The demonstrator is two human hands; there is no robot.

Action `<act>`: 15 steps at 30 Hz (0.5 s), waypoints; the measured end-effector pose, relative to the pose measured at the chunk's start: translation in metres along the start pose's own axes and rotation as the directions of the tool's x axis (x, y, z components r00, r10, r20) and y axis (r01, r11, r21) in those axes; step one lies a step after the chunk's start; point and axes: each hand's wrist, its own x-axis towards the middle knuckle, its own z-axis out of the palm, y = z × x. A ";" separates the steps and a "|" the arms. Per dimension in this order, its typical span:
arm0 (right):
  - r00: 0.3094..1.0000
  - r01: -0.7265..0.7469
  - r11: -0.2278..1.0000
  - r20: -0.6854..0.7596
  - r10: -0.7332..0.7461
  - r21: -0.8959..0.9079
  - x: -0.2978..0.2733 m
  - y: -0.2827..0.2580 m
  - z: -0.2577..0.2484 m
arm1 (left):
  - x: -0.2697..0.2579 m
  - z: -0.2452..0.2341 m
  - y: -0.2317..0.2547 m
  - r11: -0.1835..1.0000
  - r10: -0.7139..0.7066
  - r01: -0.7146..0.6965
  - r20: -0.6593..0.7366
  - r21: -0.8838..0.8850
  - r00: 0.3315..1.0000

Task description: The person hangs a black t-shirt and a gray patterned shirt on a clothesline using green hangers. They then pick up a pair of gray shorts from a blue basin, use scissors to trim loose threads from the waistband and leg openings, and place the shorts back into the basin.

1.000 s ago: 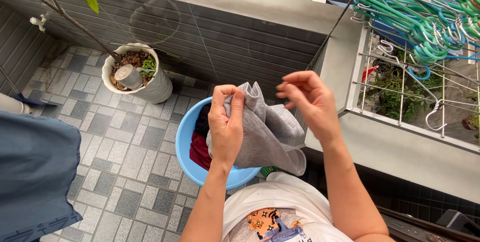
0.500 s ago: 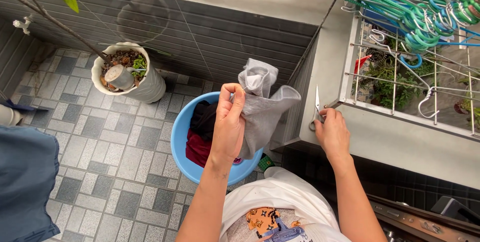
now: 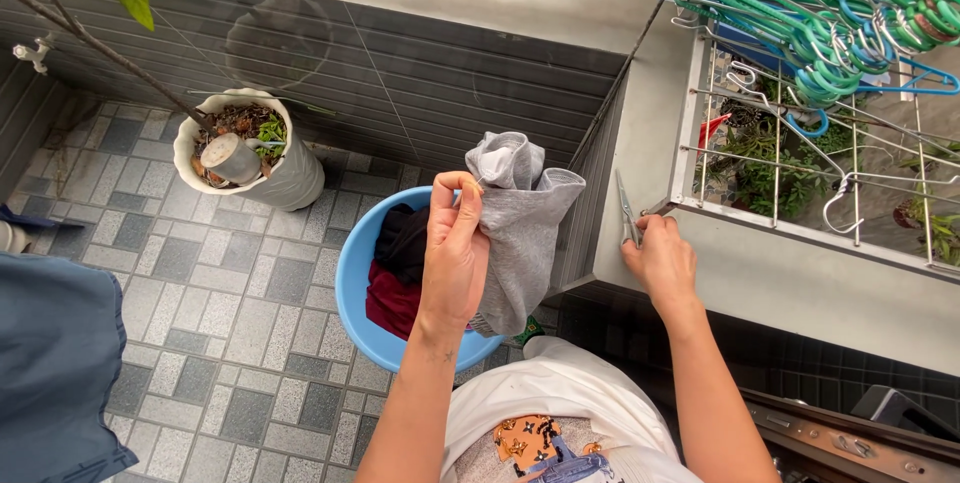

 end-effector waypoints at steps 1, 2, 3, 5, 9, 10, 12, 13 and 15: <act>1.000 0.008 0.990 0.018 -0.011 0.140 0.001 0.002 -0.002 | 0.000 -0.002 0.000 1.000 0.006 -0.006 -0.001 -0.003 1.000; 0.999 0.014 0.961 0.035 -0.025 0.277 0.002 0.004 -0.003 | 0.000 -0.003 -0.001 1.000 0.011 -0.011 -0.002 -0.006 1.000; 0.999 0.018 0.961 0.035 -0.029 0.275 -0.007 -0.005 -0.013 | 0.001 -0.006 0.000 1.000 0.014 -0.014 -0.005 -0.007 1.000; 0.980 0.015 0.441 0.074 -0.184 0.897 -0.024 -0.020 -0.032 | 0.001 -0.011 0.001 1.000 0.022 -0.022 -0.001 -0.003 1.000; 0.914 -0.040 -0.124 -0.014 -0.405 0.992 -0.082 -0.082 -0.123 | 0.000 -0.013 0.005 0.998 0.057 -0.057 0.001 0.022 0.998; 0.842 -0.113 -0.286 -0.061 -0.536 0.952 -0.092 -0.091 -0.137 | 0.000 -0.014 0.004 0.997 0.072 -0.072 0.004 0.031 0.997; 0.752 -0.213 -0.424 -0.130 -0.647 0.880 -0.106 -0.107 -0.153 | 0.001 -0.017 0.004 0.995 0.087 -0.088 0.006 0.041 0.996; 0.631 -0.284 -0.420 -0.162 -0.759 0.862 -0.109 -0.113 -0.155 | 0.001 -0.020 0.003 0.994 0.097 -0.097 0.010 0.044 0.995; 0.490 -0.350 -0.402 -0.200 -0.849 0.846 -0.113 -0.122 -0.155 | 0.002 -0.023 0.004 0.993 0.109 -0.110 0.014 0.045 0.994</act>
